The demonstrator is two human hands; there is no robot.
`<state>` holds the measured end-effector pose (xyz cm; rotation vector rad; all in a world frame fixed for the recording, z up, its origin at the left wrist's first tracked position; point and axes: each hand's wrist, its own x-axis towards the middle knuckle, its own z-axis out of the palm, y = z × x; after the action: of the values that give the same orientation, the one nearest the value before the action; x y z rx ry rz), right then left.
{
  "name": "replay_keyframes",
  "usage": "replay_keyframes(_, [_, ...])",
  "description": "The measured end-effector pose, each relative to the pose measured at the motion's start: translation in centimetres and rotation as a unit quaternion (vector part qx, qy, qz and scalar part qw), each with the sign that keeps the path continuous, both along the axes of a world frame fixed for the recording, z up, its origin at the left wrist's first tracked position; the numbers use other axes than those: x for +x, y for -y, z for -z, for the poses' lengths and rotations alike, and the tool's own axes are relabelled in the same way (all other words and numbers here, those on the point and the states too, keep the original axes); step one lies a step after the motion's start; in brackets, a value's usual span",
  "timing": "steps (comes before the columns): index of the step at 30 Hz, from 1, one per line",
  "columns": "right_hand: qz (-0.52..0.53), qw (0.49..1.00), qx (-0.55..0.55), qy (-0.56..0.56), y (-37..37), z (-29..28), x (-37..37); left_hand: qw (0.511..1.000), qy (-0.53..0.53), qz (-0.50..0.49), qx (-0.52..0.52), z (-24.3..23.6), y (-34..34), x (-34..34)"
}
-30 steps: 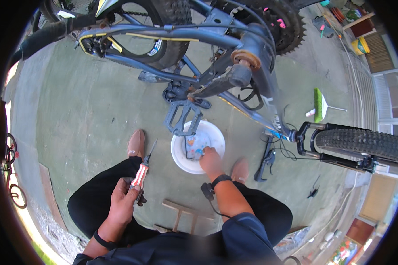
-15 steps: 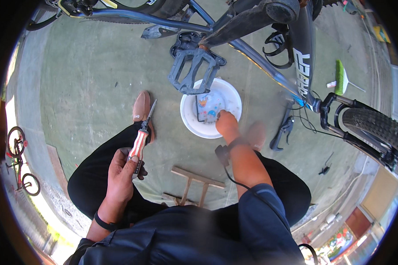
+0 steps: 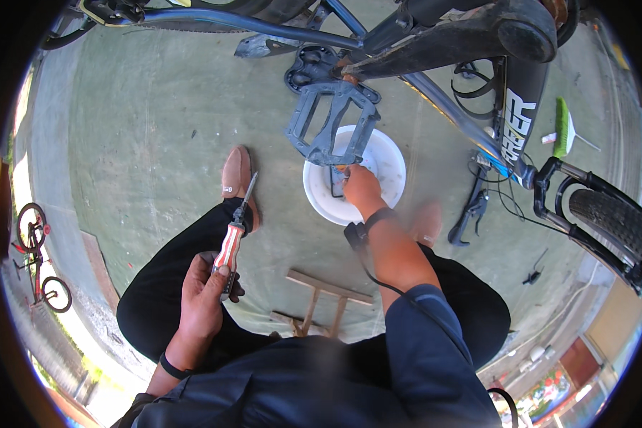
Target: The person repairs a bicycle by removing and inspecting the crankset and chainrings using a screwdriver.
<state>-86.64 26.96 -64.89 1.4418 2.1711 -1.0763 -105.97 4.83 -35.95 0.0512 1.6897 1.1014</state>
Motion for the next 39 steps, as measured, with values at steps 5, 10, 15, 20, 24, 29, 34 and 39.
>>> replay_keyframes(5, [-0.028, 0.997, -0.011, 0.072, -0.1, 0.7, 1.5, 1.0, 0.002, -0.013, -0.012, 0.2, 0.3, -0.5])
replay_keyframes(10, [-0.078, 0.989, -0.017, 0.127, 0.8, 0.9, 2.2, 1.0, 0.006, -0.018, -0.011, 0.3, 0.5, -0.6])
replay_keyframes(15, [-0.11, 0.981, -0.001, 0.158, 1.5, 1.8, 2.6, 1.0, 0.004, -0.013, -0.015, 0.5, 0.7, -0.8])
replay_keyframes(20, [-0.129, 0.977, 0.016, 0.172, 2.0, 2.5, 3.0, 1.0, 0.008, -0.009, -0.017, 0.6, 0.7, -0.9])
replay_keyframes(24, [-0.124, 0.98, 0.011, 0.156, 2.7, 2.5, 2.5, 1.0, 0.002, -0.007, -0.027, 0.5, 0.6, -0.7])
replay_keyframes(29, [-0.133, 0.982, 0.057, 0.121, 3.4, 3.4, 2.6, 1.0, 0.006, -0.009, -0.027, 0.5, 0.4, -0.6])
replay_keyframes(34, [-0.124, 0.986, 0.038, 0.107, 3.1, 1.9, 2.1, 1.0, 0.007, 0.0, -0.017, 0.5, 0.5, -0.4])
replay_keyframes(39, [-0.06, 0.996, -0.017, 0.071, 1.0, -2.4, 1.2, 1.0, 0.002, 0.012, 0.024, 0.0, 0.2, 0.2])
